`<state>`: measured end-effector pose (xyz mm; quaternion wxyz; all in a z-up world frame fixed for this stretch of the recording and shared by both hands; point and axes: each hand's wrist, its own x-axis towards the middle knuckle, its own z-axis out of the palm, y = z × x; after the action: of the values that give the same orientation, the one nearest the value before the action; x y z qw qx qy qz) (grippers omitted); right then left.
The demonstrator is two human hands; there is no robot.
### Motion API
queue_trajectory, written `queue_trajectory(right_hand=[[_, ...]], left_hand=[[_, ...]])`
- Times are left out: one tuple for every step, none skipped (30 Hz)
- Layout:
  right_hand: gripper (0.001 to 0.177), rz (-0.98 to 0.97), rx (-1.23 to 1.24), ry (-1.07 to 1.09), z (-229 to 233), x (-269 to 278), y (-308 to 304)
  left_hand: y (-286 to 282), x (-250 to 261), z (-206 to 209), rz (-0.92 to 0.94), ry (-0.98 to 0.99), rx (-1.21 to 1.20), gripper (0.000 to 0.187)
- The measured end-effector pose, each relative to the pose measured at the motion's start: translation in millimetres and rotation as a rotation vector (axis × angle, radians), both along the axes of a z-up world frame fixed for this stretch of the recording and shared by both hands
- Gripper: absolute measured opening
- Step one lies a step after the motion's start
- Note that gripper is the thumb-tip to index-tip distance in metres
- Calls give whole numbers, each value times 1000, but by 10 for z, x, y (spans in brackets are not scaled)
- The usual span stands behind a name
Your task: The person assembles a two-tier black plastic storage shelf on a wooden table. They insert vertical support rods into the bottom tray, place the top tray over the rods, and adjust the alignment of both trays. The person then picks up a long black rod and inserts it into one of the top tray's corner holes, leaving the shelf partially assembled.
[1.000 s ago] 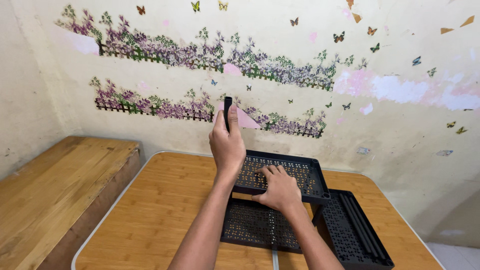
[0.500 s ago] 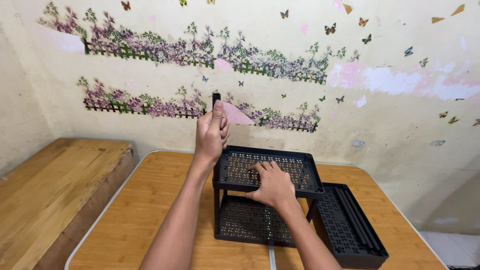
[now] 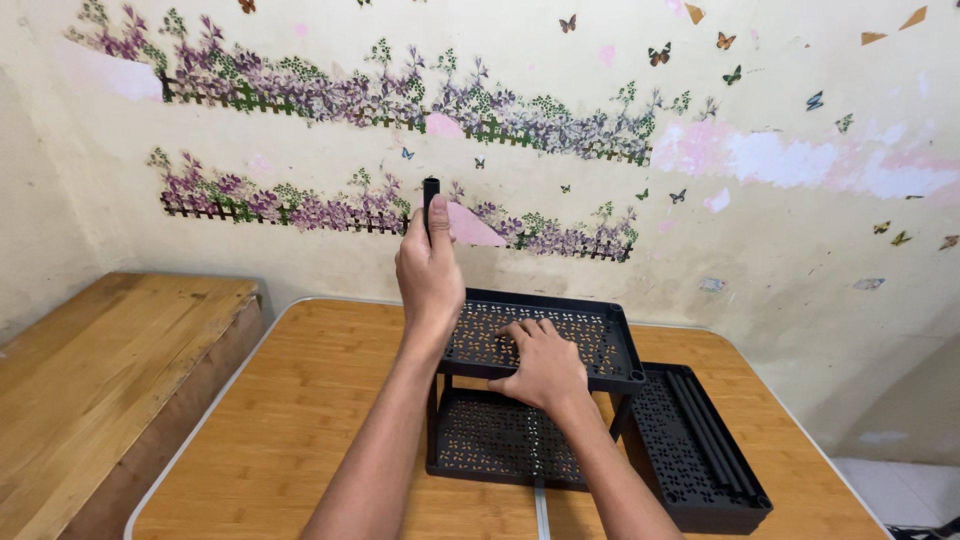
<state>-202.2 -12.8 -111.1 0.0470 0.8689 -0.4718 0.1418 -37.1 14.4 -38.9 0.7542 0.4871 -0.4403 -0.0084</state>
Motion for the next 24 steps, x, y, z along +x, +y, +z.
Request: queue_trajectory(right_hand=[[74, -6, 10, 6, 1, 1, 3], [74, -13, 17, 11, 12, 7, -1], [74, -5, 8, 13, 20, 15, 0], [74, -1, 4, 15, 20, 4, 9], [75, 3, -1, 17, 25, -12, 15], [75, 0, 5, 15, 22, -17, 24], [75, -3, 11, 13, 16, -26, 36], [75, -4, 14, 8, 16, -21, 43], [75, 5, 4, 9, 14, -16, 53], [76, 10, -7, 7, 14, -14, 61], [77, 16, -17, 6, 11, -17, 67], [76, 18, -14, 6, 3, -25, 70], [75, 20, -11, 7, -6, -34, 73], [74, 25, -9, 8, -5, -31, 81], [74, 22, -4, 10, 3, -31, 86], [74, 21, -2, 9, 15, -20, 77], [74, 20, -1, 8, 27, -6, 65], [75, 14, 2, 11, 28, -8, 62], [75, 7, 5, 13, 26, -4, 60], [75, 0, 9, 15, 14, -1, 62], [75, 3, 10, 11, 3, 3, 63], [75, 6, 9, 9, 2, 4, 61], [75, 9, 8, 8, 3, 2, 61], [75, 9, 9, 3, 0, 2, 62]], left_hand=[[8, -51, 30, 73, -20, -25, 52], [17, -89, 65, 145, -41, -54, 51], [37, -118, 85, 155, -29, -59, 50], [58, -161, 87, 159, -17, -61, 49], [76, -194, 85, 163, -5, -63, 48], [98, -197, 74, 150, -12, -23, 48], [122, -185, 53, 137, -19, 17, 49], [137, -158, 41, 125, -29, 53, 50], [143, -120, 30, 98, -42, -2, 51], [137, -73, 21, 68, -55, -56, 52], [123, -27, 10, 37, -69, -111, 53], [101, 20, -11, -26, -49, -86, 54], [77, 63, -32, -89, -30, -60, 57], [57, 102, -41, -149, -10, -34, 61], [34, 131, -43, -260, 21, -73, 59], [7, 165, -36, -369, 48, -113, 58], [-10, 201, -33, -479, 75, -152, 58], [-17, 218, -45, -481, 83, -140, 57], [-22, 229, -58, -483, 90, -127, 56], [-18, 232, -77, -485, 98, -113, 55], [-10, 232, -92, -471, 89, -113, 56], [-5, 226, -94, -458, 81, -114, 56], [3, 218, -91, -444, 73, -115, 56], [13, 212, -87, -444, 79, -112, 56]])
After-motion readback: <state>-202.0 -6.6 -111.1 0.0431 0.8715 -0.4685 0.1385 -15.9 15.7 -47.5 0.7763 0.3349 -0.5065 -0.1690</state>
